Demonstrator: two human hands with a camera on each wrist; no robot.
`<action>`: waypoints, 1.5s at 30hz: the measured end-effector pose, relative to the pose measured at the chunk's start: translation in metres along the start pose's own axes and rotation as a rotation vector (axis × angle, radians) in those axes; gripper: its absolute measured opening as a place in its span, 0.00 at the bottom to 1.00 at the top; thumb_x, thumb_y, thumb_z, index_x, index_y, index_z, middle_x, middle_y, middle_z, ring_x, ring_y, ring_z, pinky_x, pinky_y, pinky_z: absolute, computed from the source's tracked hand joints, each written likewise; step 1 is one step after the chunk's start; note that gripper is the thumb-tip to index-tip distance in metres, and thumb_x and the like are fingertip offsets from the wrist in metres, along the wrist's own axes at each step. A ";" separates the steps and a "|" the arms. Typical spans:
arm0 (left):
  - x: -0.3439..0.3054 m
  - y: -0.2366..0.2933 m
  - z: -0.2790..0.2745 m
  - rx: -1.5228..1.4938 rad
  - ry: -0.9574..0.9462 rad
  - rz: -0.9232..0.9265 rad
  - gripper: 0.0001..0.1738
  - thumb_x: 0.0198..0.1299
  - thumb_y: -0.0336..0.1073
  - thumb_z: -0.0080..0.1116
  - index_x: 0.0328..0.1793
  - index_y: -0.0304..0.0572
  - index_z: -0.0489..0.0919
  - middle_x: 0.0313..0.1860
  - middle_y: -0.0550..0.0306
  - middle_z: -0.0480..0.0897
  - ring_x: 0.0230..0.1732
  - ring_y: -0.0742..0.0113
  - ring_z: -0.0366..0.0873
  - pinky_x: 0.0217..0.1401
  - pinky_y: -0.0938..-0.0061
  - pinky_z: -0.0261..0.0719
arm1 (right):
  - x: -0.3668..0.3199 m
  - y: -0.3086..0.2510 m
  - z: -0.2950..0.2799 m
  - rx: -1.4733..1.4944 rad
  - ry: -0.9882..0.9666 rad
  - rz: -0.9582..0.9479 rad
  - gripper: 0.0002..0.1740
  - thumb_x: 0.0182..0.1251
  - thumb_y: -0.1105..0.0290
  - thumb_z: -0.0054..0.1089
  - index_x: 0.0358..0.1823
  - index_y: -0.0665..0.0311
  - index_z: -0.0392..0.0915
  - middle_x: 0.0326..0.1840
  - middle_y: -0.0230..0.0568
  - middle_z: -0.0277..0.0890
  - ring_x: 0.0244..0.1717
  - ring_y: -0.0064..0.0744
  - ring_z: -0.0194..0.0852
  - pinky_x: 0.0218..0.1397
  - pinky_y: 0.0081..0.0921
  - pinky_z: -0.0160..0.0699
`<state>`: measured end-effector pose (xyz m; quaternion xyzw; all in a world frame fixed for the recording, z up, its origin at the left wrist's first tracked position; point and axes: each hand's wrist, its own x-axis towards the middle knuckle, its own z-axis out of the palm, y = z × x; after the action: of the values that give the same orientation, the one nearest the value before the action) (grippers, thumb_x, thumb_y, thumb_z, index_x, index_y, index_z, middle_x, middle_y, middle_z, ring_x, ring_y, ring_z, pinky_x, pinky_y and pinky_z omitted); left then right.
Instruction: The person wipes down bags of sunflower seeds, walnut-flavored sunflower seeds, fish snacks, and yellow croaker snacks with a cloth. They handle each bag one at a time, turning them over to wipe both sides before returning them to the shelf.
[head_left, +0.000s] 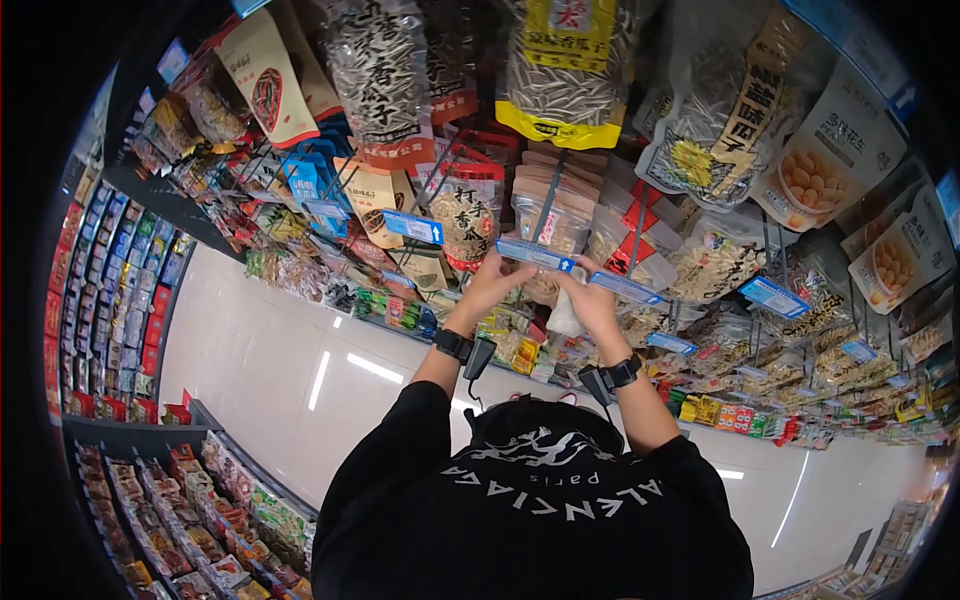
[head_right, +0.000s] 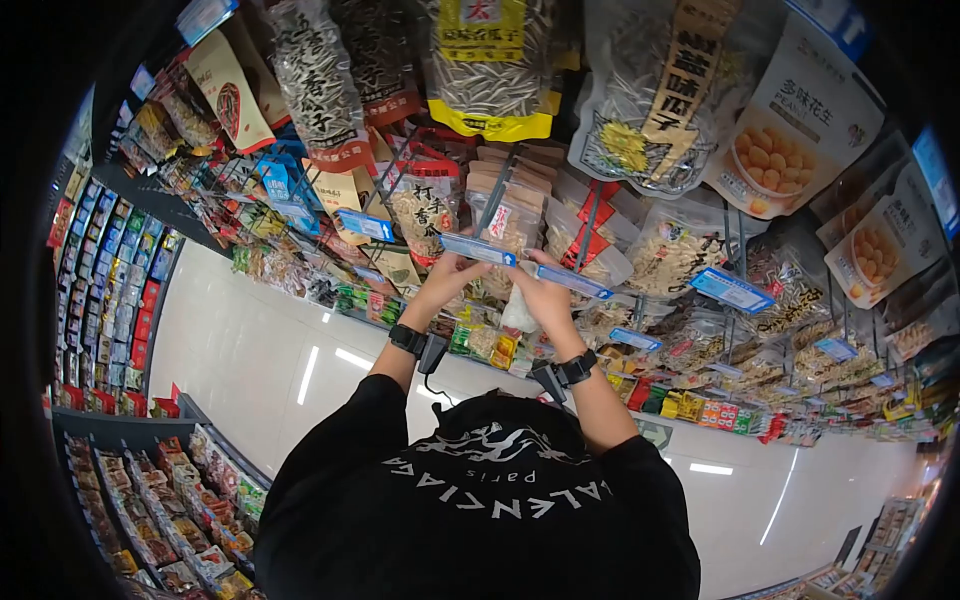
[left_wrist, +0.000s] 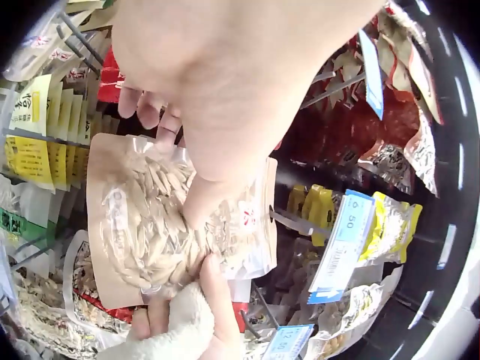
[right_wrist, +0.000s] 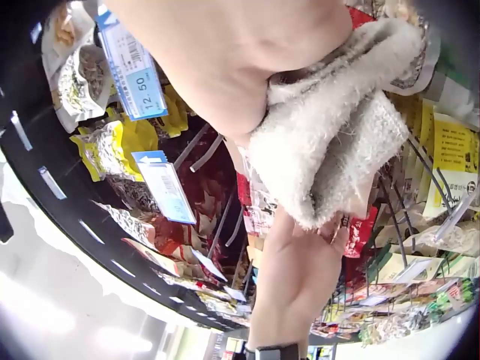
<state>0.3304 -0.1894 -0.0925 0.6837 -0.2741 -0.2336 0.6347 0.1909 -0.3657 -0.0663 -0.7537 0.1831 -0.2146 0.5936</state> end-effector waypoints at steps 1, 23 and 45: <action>-0.004 -0.002 -0.005 0.130 -0.012 0.020 0.42 0.62 0.36 0.75 0.77 0.34 0.65 0.58 0.57 0.80 0.50 0.71 0.74 0.56 0.72 0.76 | -0.005 -0.001 0.000 -0.062 0.028 -0.028 0.30 0.66 0.59 0.77 0.59 0.77 0.80 0.52 0.50 0.85 0.52 0.36 0.83 0.57 0.32 0.78; -0.153 0.056 -0.016 -0.531 -0.275 -0.144 0.27 0.63 0.29 0.74 0.66 0.31 0.78 0.58 0.54 0.87 0.55 0.71 0.85 0.61 0.70 0.84 | -0.144 -0.063 0.024 0.496 0.190 0.396 0.15 0.71 0.62 0.72 0.51 0.62 0.85 0.40 0.31 0.84 0.40 0.23 0.81 0.44 0.26 0.81; -0.379 0.079 0.017 -0.348 -0.290 -0.160 0.26 0.78 0.44 0.59 0.71 0.31 0.73 0.58 0.55 0.85 0.54 0.74 0.82 0.59 0.73 0.82 | -0.352 -0.106 0.079 -0.141 0.488 -0.454 0.19 0.70 0.82 0.52 0.62 0.65 0.74 0.77 0.57 0.70 0.80 0.50 0.65 0.80 0.44 0.61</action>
<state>0.0322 0.0491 -0.0262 0.5428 -0.2630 -0.4228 0.6764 -0.0601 -0.0904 -0.0168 -0.7408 0.1619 -0.5022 0.4157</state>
